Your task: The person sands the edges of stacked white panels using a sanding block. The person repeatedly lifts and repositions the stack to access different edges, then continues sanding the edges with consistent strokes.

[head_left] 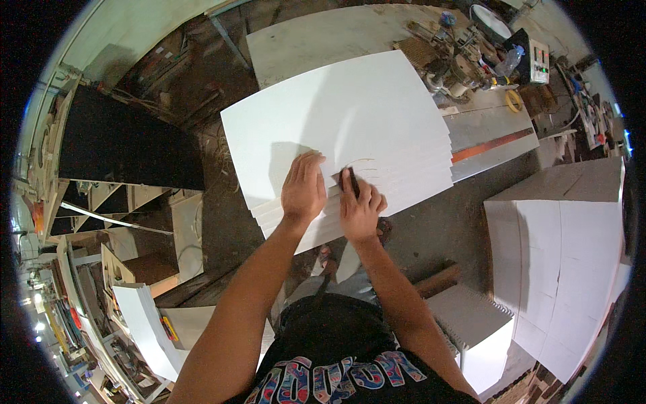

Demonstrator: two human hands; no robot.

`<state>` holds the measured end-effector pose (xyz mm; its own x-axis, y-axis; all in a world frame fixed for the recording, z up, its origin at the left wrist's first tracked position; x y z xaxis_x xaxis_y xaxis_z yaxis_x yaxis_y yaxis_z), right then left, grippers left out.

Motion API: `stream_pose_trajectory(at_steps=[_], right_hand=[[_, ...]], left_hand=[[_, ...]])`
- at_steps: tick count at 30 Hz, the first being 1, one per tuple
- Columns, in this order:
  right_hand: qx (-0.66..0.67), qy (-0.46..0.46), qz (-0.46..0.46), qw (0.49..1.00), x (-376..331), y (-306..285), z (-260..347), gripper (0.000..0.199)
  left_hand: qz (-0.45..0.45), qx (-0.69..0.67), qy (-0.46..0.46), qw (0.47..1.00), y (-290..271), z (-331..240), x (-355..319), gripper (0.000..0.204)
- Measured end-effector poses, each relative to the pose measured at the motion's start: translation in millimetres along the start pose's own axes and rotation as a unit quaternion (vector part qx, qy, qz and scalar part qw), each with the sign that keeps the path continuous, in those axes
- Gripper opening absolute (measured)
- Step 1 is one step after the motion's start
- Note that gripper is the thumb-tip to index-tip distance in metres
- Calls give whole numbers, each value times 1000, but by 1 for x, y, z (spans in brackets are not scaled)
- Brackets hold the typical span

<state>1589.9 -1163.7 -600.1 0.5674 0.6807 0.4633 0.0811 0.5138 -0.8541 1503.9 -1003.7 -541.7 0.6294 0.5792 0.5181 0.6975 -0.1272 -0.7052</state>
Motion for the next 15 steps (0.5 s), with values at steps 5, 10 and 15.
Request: stream_pose_trajectory(at_steps=[5,10,15], right_hand=[[-27,-103,-24,994,-98,-21,-38,57],[-23,-21,-19,999,-116,-37,-90,56],[38,-2,29,999,-30,-20,-50,65]], left_hand=[[0,-14,-28,1000,1,3,-2,30],[7,-27,-31,999,-1,1,-2,34],[17,-10,-19,1000,-2,-1,0,36]])
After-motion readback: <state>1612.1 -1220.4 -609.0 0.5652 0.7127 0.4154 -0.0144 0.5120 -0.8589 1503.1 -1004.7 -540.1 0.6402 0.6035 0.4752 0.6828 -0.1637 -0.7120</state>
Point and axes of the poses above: each hand's wrist, its own x-axis towards the middle knuckle, its own y-axis out of the palm, z = x × y, the point moved 3 cm from there along x, towards the middle knuckle, and after that the axes turned 3 degrees about -z, right-handed, at the moved point
